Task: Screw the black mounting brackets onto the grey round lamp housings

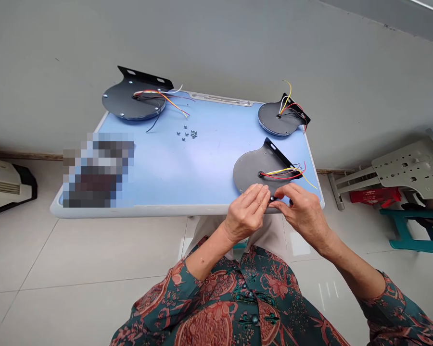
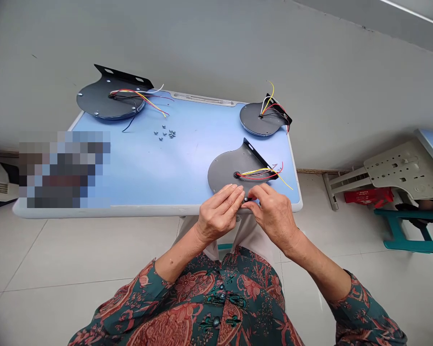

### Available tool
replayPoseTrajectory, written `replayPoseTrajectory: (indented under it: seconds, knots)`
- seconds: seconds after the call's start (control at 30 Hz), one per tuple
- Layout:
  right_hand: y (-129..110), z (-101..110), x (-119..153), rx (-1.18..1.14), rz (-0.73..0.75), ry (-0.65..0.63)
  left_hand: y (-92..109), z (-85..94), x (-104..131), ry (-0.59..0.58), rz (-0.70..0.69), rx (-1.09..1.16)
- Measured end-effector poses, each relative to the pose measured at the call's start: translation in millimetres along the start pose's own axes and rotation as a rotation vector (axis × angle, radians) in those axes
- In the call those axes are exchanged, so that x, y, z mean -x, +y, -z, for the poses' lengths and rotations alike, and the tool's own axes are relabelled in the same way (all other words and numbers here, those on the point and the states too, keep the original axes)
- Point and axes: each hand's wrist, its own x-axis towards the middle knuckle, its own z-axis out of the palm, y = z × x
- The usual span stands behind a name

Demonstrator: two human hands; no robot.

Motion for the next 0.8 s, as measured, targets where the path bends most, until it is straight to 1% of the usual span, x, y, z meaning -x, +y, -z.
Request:
replayPoseTrajectory:
  seconds: [0.13,0.27,0.37,0.43,0.5,0.57,0.6,0.67,0.73,0.8]
  knots:
    - [0,2,2,-0.063,0.003,0.011,-1,-0.5,4,-0.038,0.024,0.038]
    - [-3,-4,3,0.001,0.013,0.045,-2,-0.8,6,-0.056,0.04,0.062]
    - [-3,-8,2,0.033,0.02,0.031,-2,-1.0,6,-0.059,0.04,0.05]
    - [-4,-5,0,0.032,0.019,0.012,-2,-1.0,5,-0.043,0.032,0.026]
    - [-5,5,-3,-0.023,0.008,0.022,-1,-0.9,3,-0.024,0.02,0.013]
    - [-9,20,-9,-0.153,-0.037,0.094,-1,-0.9,2,-0.009,0.008,0.003]
    - [-12,28,-12,-0.25,-0.07,0.161,-1,-1.0,1,-0.004,0.004,0.0]
    - [-19,42,-19,-0.501,-0.125,0.341,-1,-1.5,1,0.004,-0.002,-0.001]
    - [-27,49,-28,-0.776,-0.111,0.521,-2,-2.3,2,0.006,-0.002,0.012]
    - [-34,49,-37,-0.964,-0.074,0.615,-3,-3.1,5,-0.007,0.008,0.038]
